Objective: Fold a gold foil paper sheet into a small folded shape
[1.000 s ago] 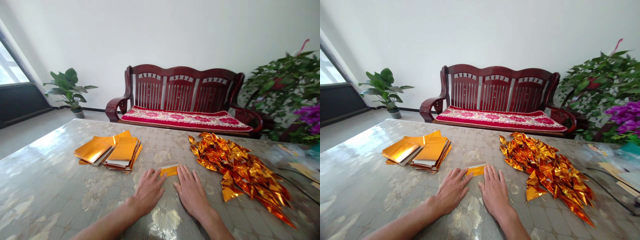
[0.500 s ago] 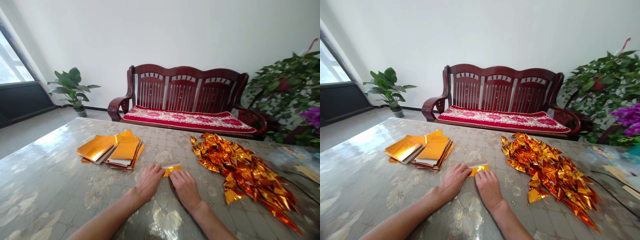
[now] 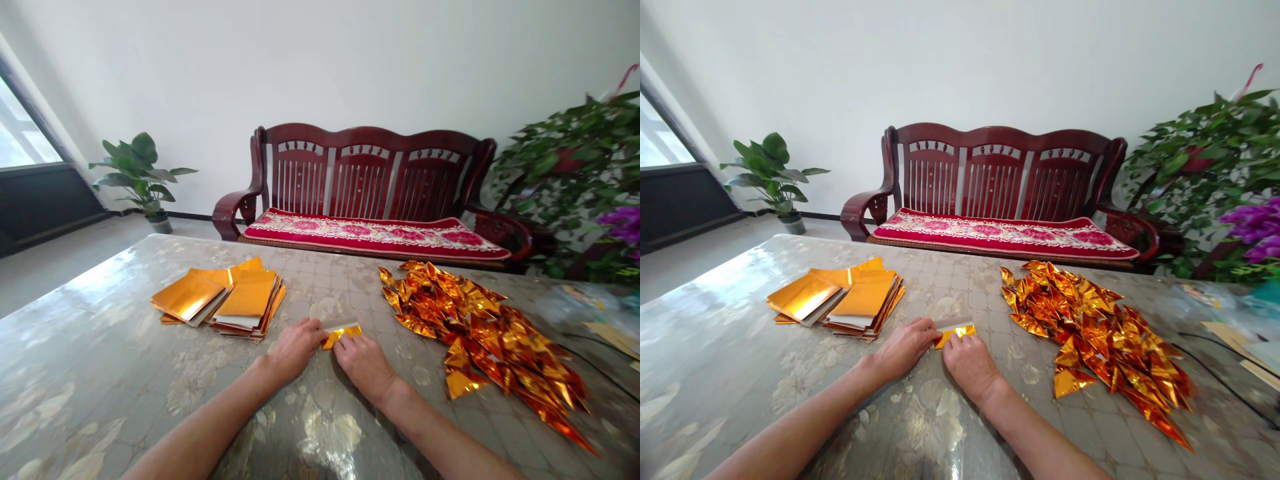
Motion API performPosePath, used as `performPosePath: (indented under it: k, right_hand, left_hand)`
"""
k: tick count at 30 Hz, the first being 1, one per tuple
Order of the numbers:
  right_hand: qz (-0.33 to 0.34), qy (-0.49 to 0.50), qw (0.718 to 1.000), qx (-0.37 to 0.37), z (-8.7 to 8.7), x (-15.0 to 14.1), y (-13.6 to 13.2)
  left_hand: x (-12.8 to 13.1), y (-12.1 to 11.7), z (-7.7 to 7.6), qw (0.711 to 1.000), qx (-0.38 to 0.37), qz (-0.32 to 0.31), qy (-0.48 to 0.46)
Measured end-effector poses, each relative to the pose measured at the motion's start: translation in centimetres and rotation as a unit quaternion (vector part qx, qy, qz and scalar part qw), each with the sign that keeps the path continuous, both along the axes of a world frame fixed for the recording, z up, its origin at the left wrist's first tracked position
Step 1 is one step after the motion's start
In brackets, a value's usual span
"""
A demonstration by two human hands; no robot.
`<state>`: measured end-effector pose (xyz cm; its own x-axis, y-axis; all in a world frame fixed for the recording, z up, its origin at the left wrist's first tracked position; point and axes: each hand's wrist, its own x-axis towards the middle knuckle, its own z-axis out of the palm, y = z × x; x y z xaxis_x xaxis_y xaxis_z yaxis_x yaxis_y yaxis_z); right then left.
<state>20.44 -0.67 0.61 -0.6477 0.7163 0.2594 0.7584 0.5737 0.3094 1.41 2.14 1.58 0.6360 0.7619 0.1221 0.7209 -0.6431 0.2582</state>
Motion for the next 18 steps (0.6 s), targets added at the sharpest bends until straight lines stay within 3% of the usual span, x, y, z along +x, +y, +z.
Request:
performPosePath:
  k: [8, 18]
  right_hand:
    - [0.046, -0.02, 0.998, 0.048, -0.7, -0.5, 0.4]
    - [-0.003, 0.074, 0.996, 0.051, -0.9, 1.1, 0.3]
  left_hand:
    - [-0.1, 0.2, -0.2, 1.0, -0.011, 0.003, -0.012]
    - [0.4, -0.2, -0.9, 0.999, 0.044, 0.01, -0.001]
